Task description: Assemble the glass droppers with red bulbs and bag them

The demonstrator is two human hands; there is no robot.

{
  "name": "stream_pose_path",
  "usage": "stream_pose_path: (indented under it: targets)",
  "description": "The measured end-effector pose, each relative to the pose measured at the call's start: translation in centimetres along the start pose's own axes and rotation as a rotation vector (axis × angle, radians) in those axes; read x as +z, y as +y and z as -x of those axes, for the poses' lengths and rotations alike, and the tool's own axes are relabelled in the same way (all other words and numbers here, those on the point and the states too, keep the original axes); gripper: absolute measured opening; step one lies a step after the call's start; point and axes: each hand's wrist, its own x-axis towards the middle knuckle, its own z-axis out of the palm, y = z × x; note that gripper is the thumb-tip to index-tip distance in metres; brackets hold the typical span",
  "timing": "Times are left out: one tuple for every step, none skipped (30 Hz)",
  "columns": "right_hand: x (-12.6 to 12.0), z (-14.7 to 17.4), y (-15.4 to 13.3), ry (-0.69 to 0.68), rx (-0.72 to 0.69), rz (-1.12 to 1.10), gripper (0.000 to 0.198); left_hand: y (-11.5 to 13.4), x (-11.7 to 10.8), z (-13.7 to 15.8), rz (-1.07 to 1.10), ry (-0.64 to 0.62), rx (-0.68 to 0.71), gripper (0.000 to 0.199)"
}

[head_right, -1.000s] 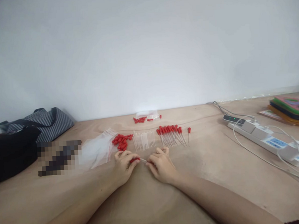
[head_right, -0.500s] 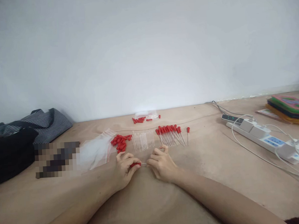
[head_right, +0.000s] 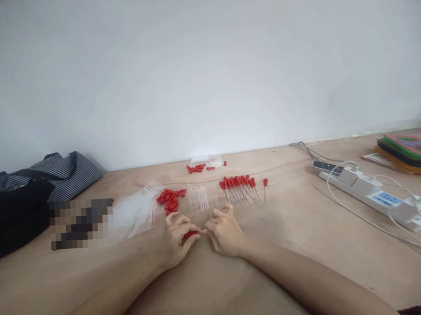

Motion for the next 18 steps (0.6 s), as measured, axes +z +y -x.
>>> stream_pose_path:
  targets:
    - [0.0,0.0,0.0,-0.024,0.012,-0.004,0.021,0.0,0.0,0.0,0.002,-0.003,0.001,0.006]
    - [0.0,0.0,0.0,-0.046,0.023,-0.01,0.021,0.1,0.0,0.0,0.006,-0.008,0.002,0.006]
    - [0.0,0.0,0.0,-0.063,0.033,-0.019,0.021,0.1,-0.1,-0.1,0.01,-0.013,0.002,0.006]
    - [-0.1,-0.1,0.0,-0.077,0.039,-0.03,0.021,0.1,-0.1,-0.1,0.015,-0.015,0.002,0.006]
    - [-0.2,-0.1,0.1,-0.09,0.041,-0.044,0.021,0.0,-0.1,-0.1,0.018,-0.015,0.0,0.005]
    - [-0.3,-0.2,0.1,-0.1,0.041,-0.056,0.022,0.0,-0.1,-0.2,0.02,-0.014,-0.005,0.005]
    - [-0.5,-0.2,0.2,-0.106,0.039,-0.063,0.024,-0.1,-0.1,-0.2,0.02,-0.012,-0.011,0.005]
    - [-0.7,-0.3,0.3,-0.106,0.035,-0.063,0.024,-0.2,-0.1,-0.2,0.018,-0.011,-0.019,0.005]
    - [-1.0,-0.4,0.5,-0.102,0.031,-0.054,0.024,-0.3,-0.1,-0.3,0.015,-0.009,-0.028,0.005]
    - [-1.3,-0.4,0.6,-0.091,0.027,-0.035,0.022,-0.5,-0.1,-0.3,0.011,-0.007,-0.037,0.006]
    - [-1.6,-0.3,0.8,-0.077,0.025,-0.007,0.021,-0.6,-0.2,-0.3,0.006,-0.004,-0.045,0.006]
    - [-1.8,-0.3,0.9,-0.064,0.021,0.024,0.02,-0.6,-0.2,-0.3,0.0,-0.002,-0.05,0.007]
    - [-2.0,-0.1,1.1,-0.058,0.016,0.051,0.019,-0.7,-0.2,-0.3,-0.006,0.001,-0.051,0.008]
    - [-2.2,0.0,1.3,-0.057,0.011,0.072,0.019,-0.8,-0.3,-0.3,-0.014,0.008,-0.054,0.008]
    - [-2.3,0.1,1.4,-0.056,0.011,0.084,0.019,-0.9,-0.3,-0.3,-0.026,0.02,-0.063,0.008]
    - [-2.3,0.2,1.7,-0.052,0.022,0.086,0.019,-1.0,-0.3,-0.4,-0.044,0.042,-0.082,0.011]
    - [-2.2,0.2,2.0,-0.033,0.054,0.081,0.019,-1.2,-0.4,-0.4,-0.07,0.074,-0.113,0.018]
    - [-2.2,0.1,2.3,0.004,0.111,0.075,0.019,-1.4,-0.5,-0.5,-0.103,0.113,-0.156,0.026]
